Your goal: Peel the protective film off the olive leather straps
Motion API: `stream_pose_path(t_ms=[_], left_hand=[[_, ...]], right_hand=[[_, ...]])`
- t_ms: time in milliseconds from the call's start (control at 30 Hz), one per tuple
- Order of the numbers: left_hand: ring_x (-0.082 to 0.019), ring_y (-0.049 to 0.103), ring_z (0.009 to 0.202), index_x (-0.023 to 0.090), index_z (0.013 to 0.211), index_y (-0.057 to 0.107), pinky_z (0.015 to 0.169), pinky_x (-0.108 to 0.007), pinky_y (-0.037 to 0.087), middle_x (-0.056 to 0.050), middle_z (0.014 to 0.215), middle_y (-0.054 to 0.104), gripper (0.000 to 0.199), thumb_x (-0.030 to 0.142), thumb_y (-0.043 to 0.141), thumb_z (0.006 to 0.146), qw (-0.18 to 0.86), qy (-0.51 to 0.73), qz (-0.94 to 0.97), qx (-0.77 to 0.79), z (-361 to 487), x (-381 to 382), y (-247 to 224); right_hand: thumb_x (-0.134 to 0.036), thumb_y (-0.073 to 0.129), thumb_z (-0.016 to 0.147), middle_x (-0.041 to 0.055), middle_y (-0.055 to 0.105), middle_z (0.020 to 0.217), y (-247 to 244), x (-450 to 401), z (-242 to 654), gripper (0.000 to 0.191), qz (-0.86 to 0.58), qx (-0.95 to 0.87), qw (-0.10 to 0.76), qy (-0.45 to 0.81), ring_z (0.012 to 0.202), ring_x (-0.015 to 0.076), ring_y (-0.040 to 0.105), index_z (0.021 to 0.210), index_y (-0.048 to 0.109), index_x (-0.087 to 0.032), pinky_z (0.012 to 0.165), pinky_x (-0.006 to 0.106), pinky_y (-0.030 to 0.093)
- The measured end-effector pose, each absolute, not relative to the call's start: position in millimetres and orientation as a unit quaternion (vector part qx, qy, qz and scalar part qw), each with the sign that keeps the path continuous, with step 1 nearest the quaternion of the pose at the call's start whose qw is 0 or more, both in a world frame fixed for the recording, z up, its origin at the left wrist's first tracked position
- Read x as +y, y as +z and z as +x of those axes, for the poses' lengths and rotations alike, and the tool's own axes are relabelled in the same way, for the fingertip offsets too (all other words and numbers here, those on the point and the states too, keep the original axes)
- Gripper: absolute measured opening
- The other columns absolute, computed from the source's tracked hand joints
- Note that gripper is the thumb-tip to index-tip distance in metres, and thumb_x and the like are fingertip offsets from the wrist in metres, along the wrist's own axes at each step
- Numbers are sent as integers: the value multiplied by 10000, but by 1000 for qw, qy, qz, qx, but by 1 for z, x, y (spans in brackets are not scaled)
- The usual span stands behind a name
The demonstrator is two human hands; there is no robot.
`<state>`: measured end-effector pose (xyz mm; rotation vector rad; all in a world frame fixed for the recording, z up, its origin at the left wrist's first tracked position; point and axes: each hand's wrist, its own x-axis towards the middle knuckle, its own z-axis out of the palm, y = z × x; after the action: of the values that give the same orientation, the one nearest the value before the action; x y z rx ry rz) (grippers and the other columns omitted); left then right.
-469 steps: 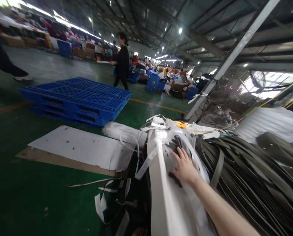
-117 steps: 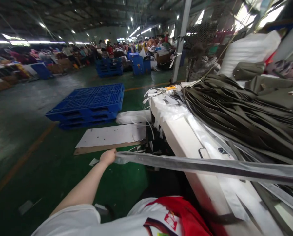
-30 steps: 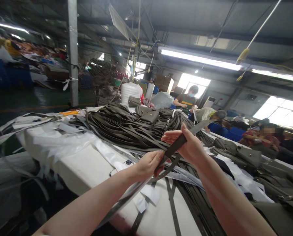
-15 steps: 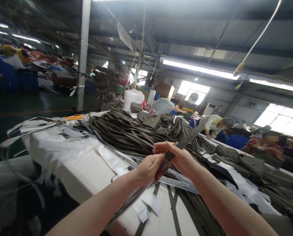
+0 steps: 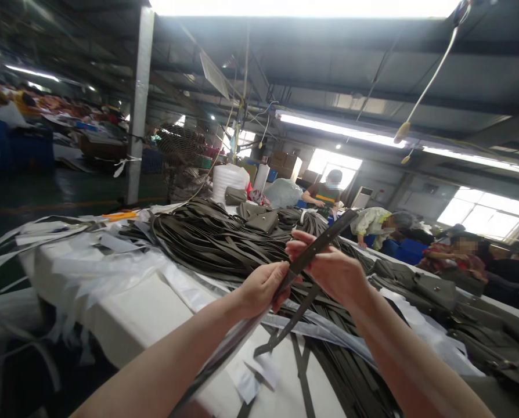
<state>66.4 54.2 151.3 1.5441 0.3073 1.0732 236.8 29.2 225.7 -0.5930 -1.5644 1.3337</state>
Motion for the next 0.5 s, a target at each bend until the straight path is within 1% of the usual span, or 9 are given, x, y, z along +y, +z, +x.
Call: stream_pose_path(t_ms=[67, 100, 167, 233, 267, 300, 400, 433, 500], left_hand=[[-70, 401, 332, 110, 890, 621, 348, -183, 326, 54, 453, 475, 697, 784, 466, 812, 580, 454, 662, 136, 62, 56, 155], [-68, 397, 331, 112, 884, 621, 347, -180, 325, 55, 451, 473, 690, 781, 467, 814, 579, 451, 666, 136, 61, 56, 156], [-66, 391, 328, 118, 888, 617, 345, -176, 320, 59, 447, 470, 683, 780, 469, 813, 579, 442, 672, 133, 61, 57, 157], [-69, 398, 329, 121, 898, 616, 345, -179, 324, 59, 449, 472, 683, 782, 470, 811, 585, 435, 672, 131, 63, 59, 157], [-72, 404, 331, 120, 901, 617, 345, -181, 329, 57, 452, 476, 687, 784, 468, 809, 587, 434, 670, 132, 65, 60, 158], [-75, 410, 332, 119, 899, 620, 346, -185, 335, 55, 452, 479, 694, 789, 465, 807, 589, 435, 668, 134, 67, 61, 158], [-79, 419, 325, 122, 803, 607, 336, -191, 336, 39, 443, 490, 706, 811, 453, 795, 583, 443, 667, 137, 70, 64, 161], [-79, 418, 320, 128, 751, 588, 331, -192, 329, 32, 436, 491, 703, 815, 446, 796, 579, 446, 669, 135, 71, 64, 161], [-77, 414, 313, 137, 696, 559, 328, -191, 317, 25, 431, 492, 695, 812, 439, 804, 574, 454, 669, 129, 71, 63, 162]], right_hand=[[-319, 632, 758, 44, 719, 1114, 237, 36, 250, 419, -201, -598, 538, 559, 1077, 252, 624, 1158, 705, -217, 989, 388, 463], [-344, 606, 777, 43, 730, 1050, 242, 41, 255, 381, -203, -579, 559, 558, 1033, 245, 639, 1115, 723, -213, 978, 382, 473], [-364, 597, 807, 32, 728, 869, 248, 49, 259, 305, -234, -558, 587, 538, 857, 215, 664, 1025, 745, -209, 890, 360, 512], [-340, 648, 803, 17, 697, 739, 250, 54, 255, 237, -272, -567, 589, 508, 723, 187, 649, 964, 751, -199, 795, 333, 524], [-330, 681, 791, 22, 700, 737, 248, 53, 250, 230, -283, -584, 576, 497, 717, 185, 648, 962, 751, -192, 772, 326, 520], [-340, 707, 785, 37, 717, 779, 245, 51, 243, 254, -291, -604, 557, 491, 744, 193, 655, 982, 750, -186, 758, 323, 516], [-500, 702, 812, 99, 742, 979, 231, 41, 221, 424, -319, -658, 476, 490, 821, 223, 669, 1061, 741, -160, 719, 325, 513], [-544, 681, 823, 105, 741, 995, 226, 39, 216, 467, -329, -667, 451, 493, 820, 226, 672, 1068, 741, -151, 710, 325, 514], [-567, 660, 835, 98, 746, 962, 221, 38, 213, 486, -343, -672, 423, 502, 818, 230, 679, 1063, 742, -146, 714, 328, 521]])
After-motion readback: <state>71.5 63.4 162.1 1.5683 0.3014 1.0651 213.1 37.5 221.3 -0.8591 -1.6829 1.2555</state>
